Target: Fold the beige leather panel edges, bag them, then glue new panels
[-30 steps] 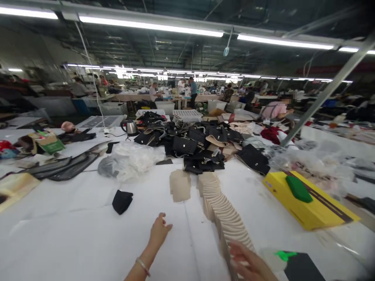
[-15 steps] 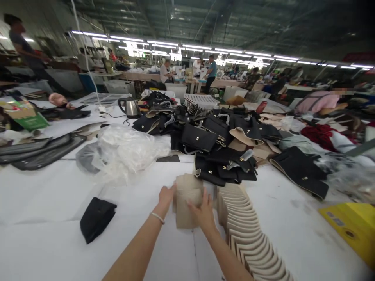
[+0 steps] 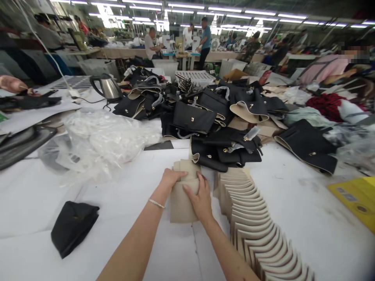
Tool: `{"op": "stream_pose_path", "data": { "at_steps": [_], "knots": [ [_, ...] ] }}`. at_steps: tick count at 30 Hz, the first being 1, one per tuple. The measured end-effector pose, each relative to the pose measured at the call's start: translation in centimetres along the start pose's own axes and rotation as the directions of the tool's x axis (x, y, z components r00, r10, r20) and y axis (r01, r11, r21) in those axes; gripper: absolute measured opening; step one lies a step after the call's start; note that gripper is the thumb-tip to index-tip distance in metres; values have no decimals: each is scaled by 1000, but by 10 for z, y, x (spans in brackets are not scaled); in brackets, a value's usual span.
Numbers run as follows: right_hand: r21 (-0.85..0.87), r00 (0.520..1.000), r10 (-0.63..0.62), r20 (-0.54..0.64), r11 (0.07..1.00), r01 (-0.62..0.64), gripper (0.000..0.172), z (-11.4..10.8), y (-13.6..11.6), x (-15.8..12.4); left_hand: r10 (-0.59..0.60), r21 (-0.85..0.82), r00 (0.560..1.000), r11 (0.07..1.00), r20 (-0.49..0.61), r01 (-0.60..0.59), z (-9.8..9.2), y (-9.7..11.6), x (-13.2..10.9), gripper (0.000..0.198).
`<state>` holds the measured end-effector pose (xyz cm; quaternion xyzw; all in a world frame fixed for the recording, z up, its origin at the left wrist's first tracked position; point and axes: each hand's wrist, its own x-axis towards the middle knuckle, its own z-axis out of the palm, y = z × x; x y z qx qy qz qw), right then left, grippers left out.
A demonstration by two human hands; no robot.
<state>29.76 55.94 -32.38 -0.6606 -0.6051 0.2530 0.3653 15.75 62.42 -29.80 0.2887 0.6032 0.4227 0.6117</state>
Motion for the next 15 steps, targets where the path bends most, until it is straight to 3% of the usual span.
{"op": "stream_pose_path", "data": {
  "at_steps": [5, 8, 12, 15],
  "knots": [
    [51, 999, -37, -2, 998, 37, 71, 0, -4, -2, -110, -50, 984, 992, 138, 118, -8, 14, -18, 44],
    [75, 998, -53, -15, 996, 54, 71, -1, -4, -5, -110, -79, 975, 989, 196, 127, -9, 15, -23, 47],
    [7, 998, -61, -34, 998, 62, 74, -3, -7, -12, -68, -143, 979, 985, 190, 96, -6, 10, -33, 49],
    [-89, 991, -115, -64, 990, 109, 80, -12, -25, -20, -30, -191, 988, 980, 155, 59, -11, 12, -49, 47]
  ]
}}
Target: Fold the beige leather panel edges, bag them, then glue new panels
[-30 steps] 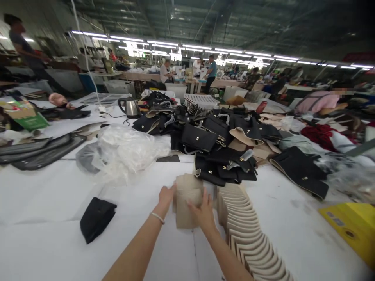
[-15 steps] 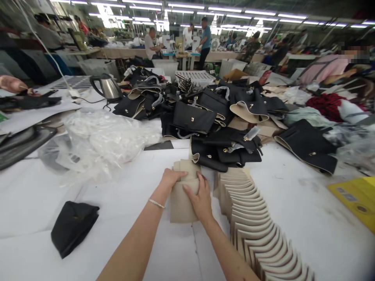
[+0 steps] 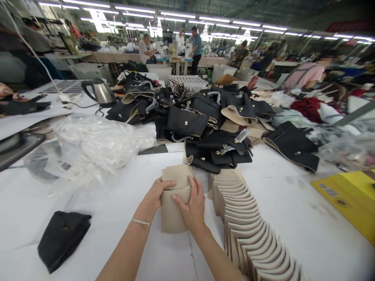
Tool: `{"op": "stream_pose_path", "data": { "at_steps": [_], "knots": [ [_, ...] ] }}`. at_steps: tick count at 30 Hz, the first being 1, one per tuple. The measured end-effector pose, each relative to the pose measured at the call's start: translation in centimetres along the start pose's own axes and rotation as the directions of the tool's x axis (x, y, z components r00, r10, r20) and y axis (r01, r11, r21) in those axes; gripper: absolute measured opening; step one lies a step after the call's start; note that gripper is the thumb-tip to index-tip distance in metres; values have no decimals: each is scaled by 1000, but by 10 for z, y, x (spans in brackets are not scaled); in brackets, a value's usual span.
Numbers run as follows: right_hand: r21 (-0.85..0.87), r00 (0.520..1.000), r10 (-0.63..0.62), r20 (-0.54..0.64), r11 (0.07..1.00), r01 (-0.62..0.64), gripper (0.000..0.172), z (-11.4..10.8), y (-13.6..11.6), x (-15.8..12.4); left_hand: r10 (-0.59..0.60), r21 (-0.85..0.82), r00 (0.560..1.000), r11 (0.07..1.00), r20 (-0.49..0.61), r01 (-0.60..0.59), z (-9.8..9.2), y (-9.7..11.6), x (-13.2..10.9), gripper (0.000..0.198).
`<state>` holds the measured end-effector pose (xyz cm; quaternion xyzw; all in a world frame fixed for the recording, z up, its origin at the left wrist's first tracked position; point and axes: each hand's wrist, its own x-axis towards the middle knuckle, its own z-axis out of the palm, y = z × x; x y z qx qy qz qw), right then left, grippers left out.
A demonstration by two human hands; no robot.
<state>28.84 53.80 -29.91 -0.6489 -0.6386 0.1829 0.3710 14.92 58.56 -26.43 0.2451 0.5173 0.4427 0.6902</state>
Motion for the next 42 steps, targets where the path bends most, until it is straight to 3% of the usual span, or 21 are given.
{"op": "stream_pose_path", "data": {
  "at_steps": [4, 8, 12, 16, 20, 22, 25, 26, 28, 30, 33, 35, 37, 42],
  "knots": [
    [-16, 996, -89, -1, 996, 89, 84, -29, -43, -27, 14, -51, 1000, 999, 8, -13, -12, 11, -51, 49],
    [-12, 992, -118, 52, 993, 119, 93, -57, -75, -96, -115, -119, 992, 987, -55, 108, -31, -2, -131, 48],
    [-36, 975, -97, 198, 994, 106, 99, -78, -76, -196, -323, -221, 932, 933, -167, 284, -49, -59, -222, 46],
    [-72, 919, 2, 395, 997, 29, 90, -96, -65, -292, -477, -312, 852, 861, -217, 403, -62, -130, -300, 39],
    [-163, 842, 103, 530, 987, -19, 80, -104, -56, -342, -362, -262, 897, 918, -253, 297, -69, -173, -338, 49],
    [-195, 830, 111, 547, 981, -2, 81, -104, -55, -344, -258, -145, 908, 964, -329, 222, -71, -178, -346, 59],
    [-268, 825, 140, 547, 963, 14, 81, -104, -59, -324, 36, 282, 842, 949, -539, 140, -68, -179, -364, 78],
    [-280, 824, 131, 552, 959, 35, 80, -104, -61, -314, 171, 469, 819, 874, -548, 132, -66, -181, -374, 82],
    [-265, 818, 62, 572, 958, 113, 76, -105, -64, -292, 373, 769, 825, 629, -425, 111, -57, -191, -399, 86],
    [-213, 782, -47, 622, 950, 227, 71, -102, -66, -269, 411, 912, 874, 402, -258, 81, -45, -208, -423, 88],
    [-107, 638, -172, 750, 921, 375, 65, -91, -68, -239, 438, 975, 880, 196, -181, 104, -29, -233, -442, 93],
    [-48, 548, -208, 810, 908, 415, 60, -85, -70, -226, 459, 983, 871, 133, -175, 128, -23, -241, -440, 92],
    [-17, 505, -226, 833, 902, 432, 51, -83, -71, -219, 455, 988, 877, 102, -151, 118, -21, -240, -433, 89],
    [-29, 503, -202, 841, 910, 414, 33, -102, -73, -221, 430, 992, 895, 85, -116, 88, -24, -236, -428, 83]
  ]
}}
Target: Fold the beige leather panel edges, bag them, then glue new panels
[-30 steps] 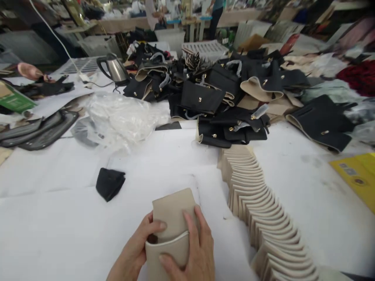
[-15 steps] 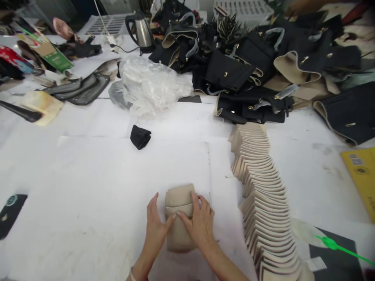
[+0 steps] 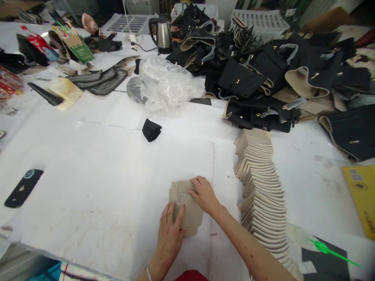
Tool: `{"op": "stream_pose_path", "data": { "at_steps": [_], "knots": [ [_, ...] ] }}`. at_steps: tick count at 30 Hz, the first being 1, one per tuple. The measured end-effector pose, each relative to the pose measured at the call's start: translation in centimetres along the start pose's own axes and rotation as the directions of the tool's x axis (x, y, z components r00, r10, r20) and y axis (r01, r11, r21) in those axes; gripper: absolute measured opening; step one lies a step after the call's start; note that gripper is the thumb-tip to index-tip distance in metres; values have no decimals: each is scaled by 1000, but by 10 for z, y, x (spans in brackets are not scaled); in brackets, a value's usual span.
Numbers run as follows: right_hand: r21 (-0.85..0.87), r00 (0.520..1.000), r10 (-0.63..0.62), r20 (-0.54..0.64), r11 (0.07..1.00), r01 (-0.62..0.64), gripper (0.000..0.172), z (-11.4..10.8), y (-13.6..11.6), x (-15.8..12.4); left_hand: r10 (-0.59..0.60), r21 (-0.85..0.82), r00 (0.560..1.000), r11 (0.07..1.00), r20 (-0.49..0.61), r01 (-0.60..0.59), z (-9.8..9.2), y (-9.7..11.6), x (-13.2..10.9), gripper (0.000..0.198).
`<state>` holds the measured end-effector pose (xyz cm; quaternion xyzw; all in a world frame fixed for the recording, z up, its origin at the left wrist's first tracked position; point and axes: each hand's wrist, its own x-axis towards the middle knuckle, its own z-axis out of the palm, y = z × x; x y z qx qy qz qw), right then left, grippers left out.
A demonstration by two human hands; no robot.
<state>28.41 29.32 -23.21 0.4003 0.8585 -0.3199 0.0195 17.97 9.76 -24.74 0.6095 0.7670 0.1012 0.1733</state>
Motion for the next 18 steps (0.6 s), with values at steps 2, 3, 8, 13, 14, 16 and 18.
{"op": "stream_pose_path", "data": {
  "at_steps": [2, 3, 8, 13, 14, 16, 18],
  "knots": [
    [12, 1000, 15, 15, 1000, -15, 27, -1, 0, -11, -4, 13, 1000, 1000, 11, 4, 3, -2, -7, 82],
    [20, 999, 22, 28, 1000, -22, 24, 0, 1, -16, -6, 24, 1000, 1000, 18, 6, 5, -2, -11, 82],
    [75, 992, 54, 112, 995, -63, 12, 12, 4, -41, 82, 79, 996, 993, 19, -84, 7, -4, -30, 79],
    [126, 989, 69, 132, 988, -86, 10, 31, -5, -65, 215, 32, 968, 975, 132, -221, -2, -5, -47, 83],
    [132, 988, 76, 131, 987, -94, 10, 36, -8, -70, 229, 22, 962, 972, 146, -234, -2, -5, -50, 83],
    [142, 988, 95, 124, 983, -112, 10, 45, -15, -79, 242, 22, 958, 968, 151, -248, 1, -5, -57, 81],
    [150, 986, 113, 119, 980, -130, 11, 53, -20, -88, 230, 51, 965, 970, 130, -238, 7, -5, -61, 74]
  ]
}}
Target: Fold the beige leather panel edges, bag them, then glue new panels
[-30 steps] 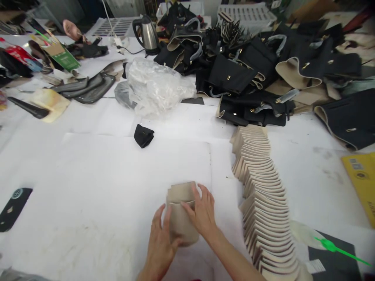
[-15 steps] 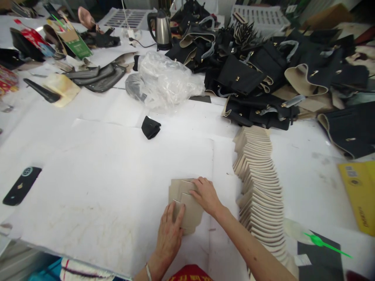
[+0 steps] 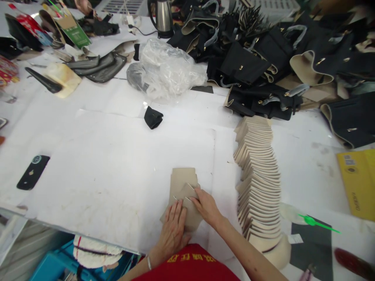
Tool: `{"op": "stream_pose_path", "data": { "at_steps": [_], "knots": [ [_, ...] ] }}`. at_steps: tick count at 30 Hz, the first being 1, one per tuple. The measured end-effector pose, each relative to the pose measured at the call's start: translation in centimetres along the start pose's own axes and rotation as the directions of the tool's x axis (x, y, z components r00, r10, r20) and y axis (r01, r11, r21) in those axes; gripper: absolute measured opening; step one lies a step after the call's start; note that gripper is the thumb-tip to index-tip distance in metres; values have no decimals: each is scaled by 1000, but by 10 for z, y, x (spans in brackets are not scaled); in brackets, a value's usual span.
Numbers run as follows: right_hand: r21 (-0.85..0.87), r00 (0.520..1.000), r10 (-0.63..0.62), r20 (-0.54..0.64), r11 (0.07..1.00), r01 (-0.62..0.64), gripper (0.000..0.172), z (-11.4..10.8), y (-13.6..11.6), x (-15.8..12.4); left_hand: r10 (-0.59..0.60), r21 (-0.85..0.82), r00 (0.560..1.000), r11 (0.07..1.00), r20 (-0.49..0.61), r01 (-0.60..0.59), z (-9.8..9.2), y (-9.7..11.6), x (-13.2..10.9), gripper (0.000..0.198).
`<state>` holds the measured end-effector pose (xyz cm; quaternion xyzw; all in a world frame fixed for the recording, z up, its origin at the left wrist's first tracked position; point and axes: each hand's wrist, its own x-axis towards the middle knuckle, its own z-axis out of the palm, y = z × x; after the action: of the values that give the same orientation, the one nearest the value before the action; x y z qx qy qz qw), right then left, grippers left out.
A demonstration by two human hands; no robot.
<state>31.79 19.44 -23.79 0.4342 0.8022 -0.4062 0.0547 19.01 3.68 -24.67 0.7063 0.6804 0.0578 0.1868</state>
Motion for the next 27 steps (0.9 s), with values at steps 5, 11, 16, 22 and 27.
{"op": "stream_pose_path", "data": {
  "at_steps": [5, 11, 16, 22, 27],
  "knots": [
    [16, 1000, 1, 9, 1000, -2, 14, 12, -6, -12, -3, 85, 994, 996, -113, 13, 12, 2, 1, 60],
    [13, 993, -90, 80, 996, 90, 11, -3, -9, -6, -98, 5, 994, 995, -44, 98, -4, -3, 8, 67],
    [-27, 973, -175, 153, 983, 181, 12, -18, -12, 11, -300, -191, 927, 920, 224, 343, -35, -9, 24, 60],
    [-92, 941, -257, 222, 955, 283, 2, -28, -25, 29, -234, -215, 906, 922, 353, 323, -55, -23, 27, 23],
    [-116, 926, -243, 289, 951, 286, 10, -41, -32, 33, -173, -179, 876, 944, 450, 278, -52, -31, 7, 50]
  ]
}}
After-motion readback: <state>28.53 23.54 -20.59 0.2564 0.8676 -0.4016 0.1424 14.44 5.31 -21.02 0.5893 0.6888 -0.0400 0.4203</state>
